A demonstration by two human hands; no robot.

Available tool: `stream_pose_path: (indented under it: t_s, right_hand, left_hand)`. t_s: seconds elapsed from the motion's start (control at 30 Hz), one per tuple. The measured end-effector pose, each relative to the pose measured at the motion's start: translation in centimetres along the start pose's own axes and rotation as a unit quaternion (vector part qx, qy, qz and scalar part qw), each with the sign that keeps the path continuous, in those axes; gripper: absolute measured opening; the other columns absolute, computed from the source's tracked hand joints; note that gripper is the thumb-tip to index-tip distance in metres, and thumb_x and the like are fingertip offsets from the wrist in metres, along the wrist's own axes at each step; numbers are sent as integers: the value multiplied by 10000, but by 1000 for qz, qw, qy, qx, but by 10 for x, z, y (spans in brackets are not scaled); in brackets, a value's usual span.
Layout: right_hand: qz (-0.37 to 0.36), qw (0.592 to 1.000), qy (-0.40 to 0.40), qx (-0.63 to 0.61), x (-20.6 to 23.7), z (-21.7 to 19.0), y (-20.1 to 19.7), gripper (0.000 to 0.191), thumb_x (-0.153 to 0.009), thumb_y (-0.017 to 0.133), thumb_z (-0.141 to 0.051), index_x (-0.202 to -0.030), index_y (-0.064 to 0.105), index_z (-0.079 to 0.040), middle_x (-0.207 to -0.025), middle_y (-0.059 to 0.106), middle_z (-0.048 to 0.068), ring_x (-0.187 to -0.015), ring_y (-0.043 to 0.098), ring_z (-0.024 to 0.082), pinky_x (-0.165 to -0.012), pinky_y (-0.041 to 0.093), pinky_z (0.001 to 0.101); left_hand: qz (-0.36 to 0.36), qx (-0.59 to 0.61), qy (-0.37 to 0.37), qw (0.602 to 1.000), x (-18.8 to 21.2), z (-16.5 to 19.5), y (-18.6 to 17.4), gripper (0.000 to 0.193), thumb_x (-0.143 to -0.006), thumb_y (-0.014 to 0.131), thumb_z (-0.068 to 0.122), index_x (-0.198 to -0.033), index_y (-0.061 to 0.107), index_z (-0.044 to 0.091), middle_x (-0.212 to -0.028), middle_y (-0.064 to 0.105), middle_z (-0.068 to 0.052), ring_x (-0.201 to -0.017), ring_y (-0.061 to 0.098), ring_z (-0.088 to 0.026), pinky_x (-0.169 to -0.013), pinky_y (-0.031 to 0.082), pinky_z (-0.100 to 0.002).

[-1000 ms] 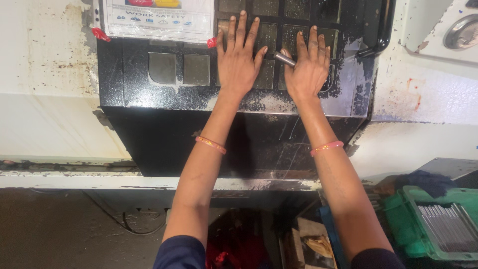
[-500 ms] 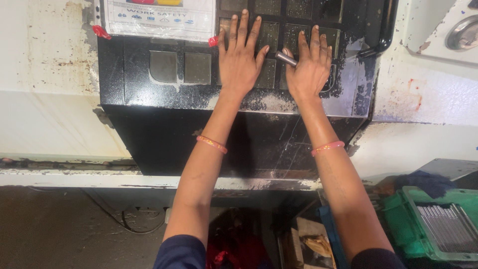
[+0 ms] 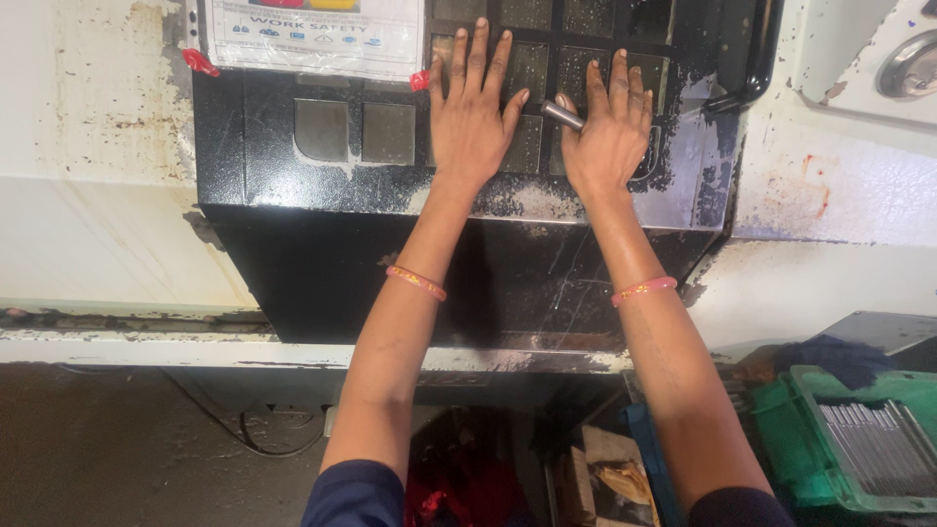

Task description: The person repeatedly opens a machine door, places a metal rod into a slot, closes the door, and presses a button on the control panel. They then retrieve the rod and place it into a green bin. This cycle is performed multiple times.

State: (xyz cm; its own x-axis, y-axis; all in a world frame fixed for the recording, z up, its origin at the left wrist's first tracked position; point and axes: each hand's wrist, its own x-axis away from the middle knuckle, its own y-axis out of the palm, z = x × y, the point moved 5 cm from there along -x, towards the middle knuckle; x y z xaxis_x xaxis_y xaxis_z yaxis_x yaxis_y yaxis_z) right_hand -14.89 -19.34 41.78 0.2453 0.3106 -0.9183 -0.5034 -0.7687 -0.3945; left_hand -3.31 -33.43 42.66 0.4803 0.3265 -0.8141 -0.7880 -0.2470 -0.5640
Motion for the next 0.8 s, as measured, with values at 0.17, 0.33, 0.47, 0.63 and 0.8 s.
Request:
stream_pose_path:
  t_s: [0.17, 0.33, 0.47, 0.63, 0.8]
  right_hand:
    - [4, 1000, 1, -1, 0, 1, -1, 509, -1050, 711, -364, -1427, 642, -30, -1578, 459, 209, -1427, 444, 435, -1189, 321, 578]
    - [2, 1000, 3, 1, 1, -1, 2, 508, -1050, 710, -364, -1434, 638, -40, -1585, 453, 204, -1431, 441, 432, -1191, 318, 577]
    - [0, 1000, 6, 3, 2, 0, 2, 509, -1038, 715, -357, -1435, 639, -46, -1588, 450, 200, -1430, 441, 433, -1192, 317, 574]
    - [0, 1000, 3, -3, 1, 0, 3, 517, -1042, 720, -357, -1442, 633, -42, -1591, 448, 202, -1433, 437, 436, -1198, 313, 574]
    - [-5, 1000, 4, -2, 0, -1, 3, 526, -1040, 718, -361, -1446, 626, -39, -1591, 443, 206, -1434, 432, 437, -1200, 308, 575]
  left_hand:
    - [7, 8, 3, 1000, 0, 1, -1, 665, -1077, 459, 551, -1630, 303, 216, -1703, 212, -60, -1578, 201, -268, -1290, 188, -535]
    - [17, 14, 7, 1000, 2, -1, -2, 662, -1075, 481, 537, -1625, 319, 207, -1700, 223, -66, -1575, 208, -274, -1287, 190, -540]
    - [21, 16, 7, 1000, 2, -1, -1, 662, -1072, 481, 537, -1623, 319, 209, -1699, 223, -66, -1576, 213, -275, -1287, 189, -541]
    - [14, 13, 3, 1000, 1, -2, 0, 660, -1076, 474, 537, -1626, 312, 209, -1702, 220, -65, -1577, 212, -273, -1288, 185, -541]
    - [13, 11, 2, 1000, 1, -2, -1, 656, -1077, 465, 540, -1627, 309, 216, -1701, 219, -62, -1576, 211, -270, -1287, 185, -542]
